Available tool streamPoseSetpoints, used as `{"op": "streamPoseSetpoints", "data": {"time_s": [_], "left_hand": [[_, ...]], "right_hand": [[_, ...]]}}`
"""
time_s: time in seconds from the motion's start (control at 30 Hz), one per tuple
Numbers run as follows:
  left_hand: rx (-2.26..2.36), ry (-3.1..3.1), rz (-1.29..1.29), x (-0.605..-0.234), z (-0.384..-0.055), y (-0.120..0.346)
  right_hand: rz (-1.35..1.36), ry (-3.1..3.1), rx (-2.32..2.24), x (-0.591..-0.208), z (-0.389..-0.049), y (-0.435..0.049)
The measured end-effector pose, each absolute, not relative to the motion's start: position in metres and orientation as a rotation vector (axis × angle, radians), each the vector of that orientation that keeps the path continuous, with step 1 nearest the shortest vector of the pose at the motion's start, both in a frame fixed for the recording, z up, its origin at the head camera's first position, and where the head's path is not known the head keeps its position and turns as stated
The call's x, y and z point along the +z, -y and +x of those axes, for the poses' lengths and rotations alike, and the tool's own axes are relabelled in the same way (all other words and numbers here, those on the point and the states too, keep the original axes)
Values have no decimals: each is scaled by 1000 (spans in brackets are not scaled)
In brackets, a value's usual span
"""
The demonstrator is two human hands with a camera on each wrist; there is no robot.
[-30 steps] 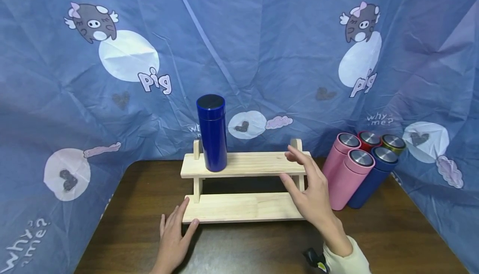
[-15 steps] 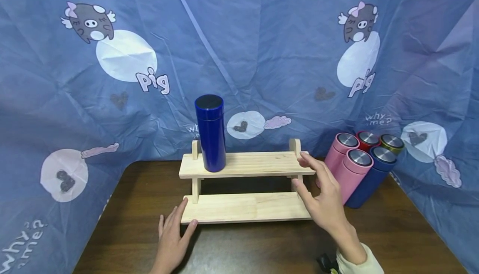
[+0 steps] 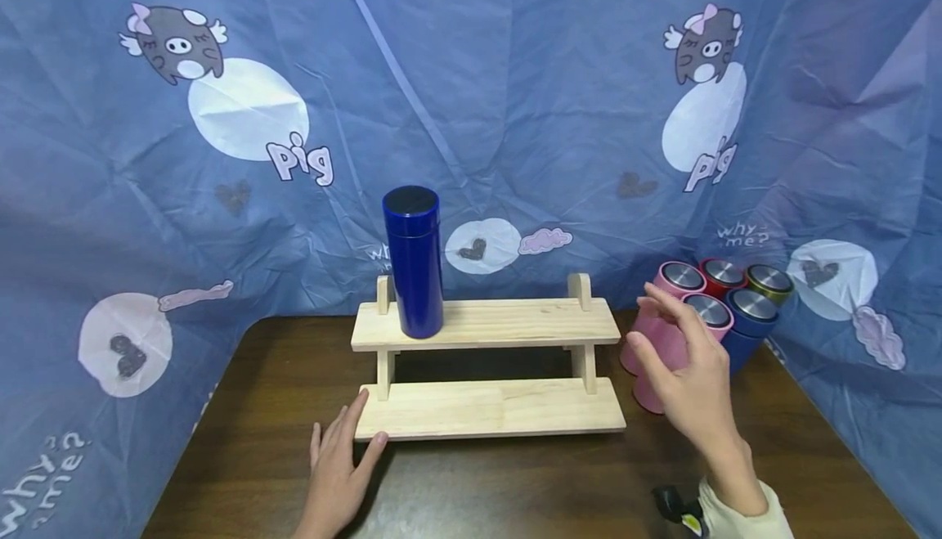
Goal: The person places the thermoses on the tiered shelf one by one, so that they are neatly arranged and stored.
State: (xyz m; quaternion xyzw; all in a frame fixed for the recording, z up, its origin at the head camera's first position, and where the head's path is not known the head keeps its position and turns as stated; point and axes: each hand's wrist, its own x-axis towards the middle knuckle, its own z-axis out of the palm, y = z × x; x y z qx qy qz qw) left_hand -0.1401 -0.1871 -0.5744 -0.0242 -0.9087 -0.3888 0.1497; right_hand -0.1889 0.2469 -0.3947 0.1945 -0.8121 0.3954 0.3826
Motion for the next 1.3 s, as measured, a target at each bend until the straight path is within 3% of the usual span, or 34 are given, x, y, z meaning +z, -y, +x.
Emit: {"op": "streamPoseSetpoints", "data": {"time_s": [1.3], "left_hand": [[-1127,2610,-72,-575,-141,188]], "right_hand": [[13,2006,968,-383,-190,-346]]}}
